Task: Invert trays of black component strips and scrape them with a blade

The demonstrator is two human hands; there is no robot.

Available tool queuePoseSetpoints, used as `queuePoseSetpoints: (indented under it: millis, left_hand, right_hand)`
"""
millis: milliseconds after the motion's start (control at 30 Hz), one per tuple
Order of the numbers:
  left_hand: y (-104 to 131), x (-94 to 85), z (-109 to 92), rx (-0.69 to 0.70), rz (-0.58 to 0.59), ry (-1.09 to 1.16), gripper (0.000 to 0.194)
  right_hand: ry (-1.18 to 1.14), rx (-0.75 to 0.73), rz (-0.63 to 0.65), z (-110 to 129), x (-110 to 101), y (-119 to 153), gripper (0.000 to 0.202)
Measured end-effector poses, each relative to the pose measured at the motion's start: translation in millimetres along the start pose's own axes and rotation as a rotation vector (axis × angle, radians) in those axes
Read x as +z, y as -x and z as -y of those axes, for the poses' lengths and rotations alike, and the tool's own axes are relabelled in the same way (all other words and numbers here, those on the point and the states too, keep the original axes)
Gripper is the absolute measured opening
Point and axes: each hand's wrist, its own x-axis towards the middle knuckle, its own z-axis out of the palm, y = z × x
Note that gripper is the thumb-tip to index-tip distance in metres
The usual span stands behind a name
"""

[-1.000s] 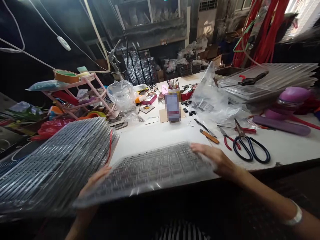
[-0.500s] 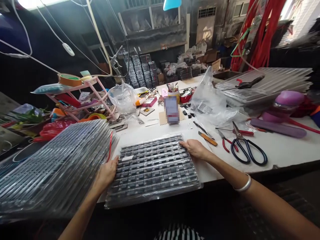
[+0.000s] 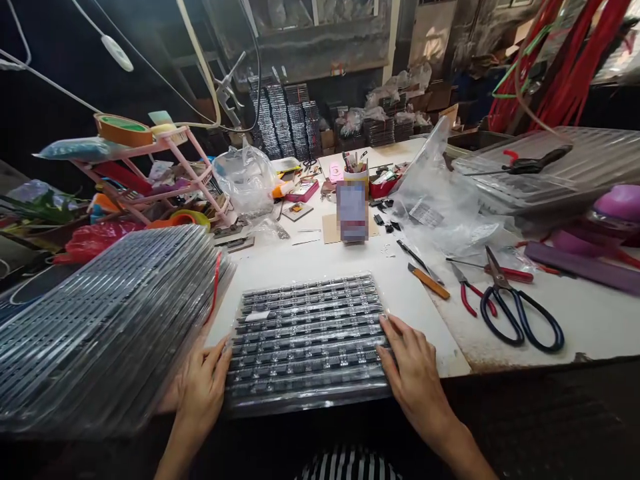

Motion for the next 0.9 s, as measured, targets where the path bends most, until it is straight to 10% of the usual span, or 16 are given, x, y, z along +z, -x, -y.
queuePoseSetpoints:
  millis: [333,567,700,900]
  left_hand:
    - [-12,0.8,3,0.013,-0.037,0.208,0.049]
    - [-7,-22.7,-21,-0.281,0.021,0.862,0.047]
    - [-10,-54.5,-40,-0.314,-0.301,1.312,0.056]
    - [-25,-94.4,-48,-0.214,-0.664,1.398,0.038]
  right_hand:
    - [0.034,-0.064,-0.065,6,22,-21,0.045]
    - [-0.261,0.020,-0.042,17,-5,-28,0.042]
    - [-0.484,-0.028,-0.131,34,-28,-40,0.042]
    - [-0.517,0.044,-0.273,25,-17,-46,0.039]
